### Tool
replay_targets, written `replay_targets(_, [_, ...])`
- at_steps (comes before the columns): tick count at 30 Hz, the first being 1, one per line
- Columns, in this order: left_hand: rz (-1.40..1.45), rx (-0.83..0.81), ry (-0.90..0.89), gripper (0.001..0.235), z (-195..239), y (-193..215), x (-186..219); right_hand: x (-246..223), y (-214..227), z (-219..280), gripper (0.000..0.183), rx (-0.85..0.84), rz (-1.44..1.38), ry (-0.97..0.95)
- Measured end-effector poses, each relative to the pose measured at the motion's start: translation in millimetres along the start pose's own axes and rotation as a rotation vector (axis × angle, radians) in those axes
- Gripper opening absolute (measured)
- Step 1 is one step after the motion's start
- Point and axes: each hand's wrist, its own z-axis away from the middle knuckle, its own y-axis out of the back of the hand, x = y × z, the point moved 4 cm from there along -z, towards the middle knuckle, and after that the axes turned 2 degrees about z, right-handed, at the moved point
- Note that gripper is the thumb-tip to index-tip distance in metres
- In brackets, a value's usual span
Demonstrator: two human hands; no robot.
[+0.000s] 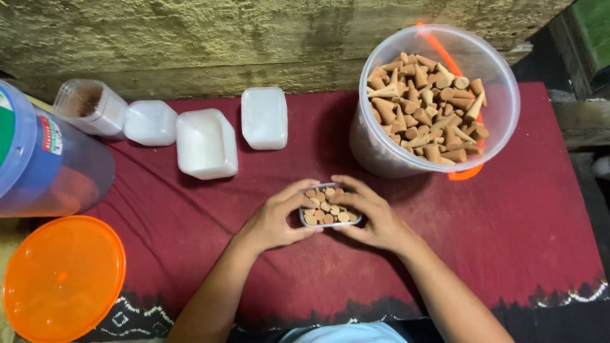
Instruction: The person sorts and packs incense cones by hand, taking them from a large storage bucket and placing them into small plastic retail containers, arranging them neatly until the container is full.
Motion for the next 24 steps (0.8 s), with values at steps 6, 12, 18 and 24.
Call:
replay_targets(6, [0.185,0.126,0.076,0.059,-11.4,15.6,28.0,-34.0,16.7,-19.8,0.068,0.102,-0.259,-0.078])
replay_targets(12, [0.315,0.151,-0.102,0.084,-34.7,25.6,42.6,-32.6,10.0,-56.7,0.089,0.125,-0.482,-0.063])
replay_targets(18, [0.355,0.546,-0.182,0.052,-56.2,14.2,31.0,-29.9,-5.8,-78.0,0.109,0.153,-0.575,0.091])
replay_targets(24, [0.112,0.576,-0.215,0.037,-49.8,-2.4,10.1,57.6,-39.5,-49.0,0.075,0.359,-0.858,-0.259])
